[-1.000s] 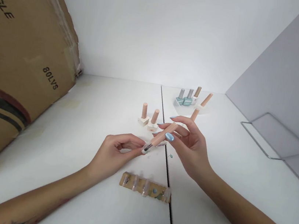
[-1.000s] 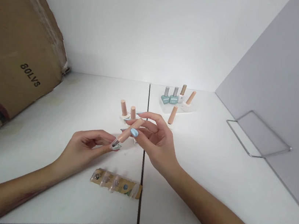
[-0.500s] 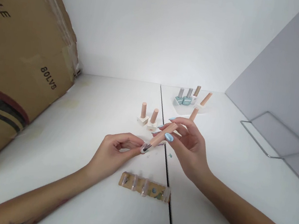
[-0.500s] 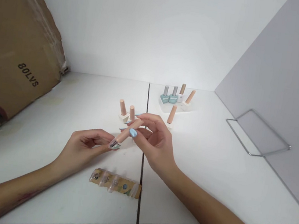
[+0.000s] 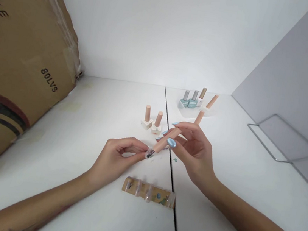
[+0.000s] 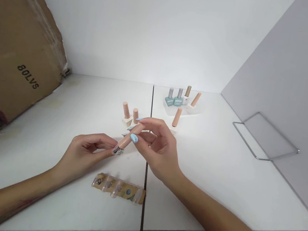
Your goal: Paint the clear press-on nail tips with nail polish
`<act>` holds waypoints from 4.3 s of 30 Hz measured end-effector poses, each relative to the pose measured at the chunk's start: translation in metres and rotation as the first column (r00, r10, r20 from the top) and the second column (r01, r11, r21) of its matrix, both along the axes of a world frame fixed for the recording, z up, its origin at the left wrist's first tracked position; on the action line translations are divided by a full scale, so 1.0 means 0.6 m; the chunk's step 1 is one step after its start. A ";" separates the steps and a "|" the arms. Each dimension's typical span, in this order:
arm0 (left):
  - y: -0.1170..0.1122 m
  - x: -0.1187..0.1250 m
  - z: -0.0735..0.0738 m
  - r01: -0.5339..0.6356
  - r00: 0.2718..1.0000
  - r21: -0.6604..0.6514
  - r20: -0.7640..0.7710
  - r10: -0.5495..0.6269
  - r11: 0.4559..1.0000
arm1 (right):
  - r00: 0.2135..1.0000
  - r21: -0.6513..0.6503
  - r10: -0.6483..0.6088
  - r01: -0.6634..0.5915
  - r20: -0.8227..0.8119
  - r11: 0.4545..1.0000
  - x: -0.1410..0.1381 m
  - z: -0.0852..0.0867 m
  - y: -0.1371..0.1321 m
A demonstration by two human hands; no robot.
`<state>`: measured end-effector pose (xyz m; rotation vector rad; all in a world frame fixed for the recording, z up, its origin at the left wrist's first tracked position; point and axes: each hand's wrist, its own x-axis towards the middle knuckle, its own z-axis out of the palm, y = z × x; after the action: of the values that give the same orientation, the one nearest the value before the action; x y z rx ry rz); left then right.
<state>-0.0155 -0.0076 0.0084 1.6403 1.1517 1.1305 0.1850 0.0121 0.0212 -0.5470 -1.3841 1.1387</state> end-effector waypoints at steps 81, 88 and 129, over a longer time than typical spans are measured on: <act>-0.006 -0.006 -0.003 0.017 0.985 0.128 -0.174 0.005 0.992 | 0.983 0.180 -0.170 0.156 0.065 0.971 0.000 0.002 -0.011; -0.004 0.000 0.002 0.012 0.997 0.009 -0.071 -0.011 1.000 | 0.994 0.183 -0.104 0.097 0.030 0.978 0.000 0.004 -0.016; -0.003 0.004 0.009 0.041 0.998 -0.076 0.050 -0.038 0.996 | 0.993 0.137 -0.115 0.114 -0.003 0.984 -0.002 0.000 -0.013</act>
<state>-0.0132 -0.0092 0.0138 1.5623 1.1137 1.0820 0.1840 0.0045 0.0210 -0.5241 -1.4048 0.9432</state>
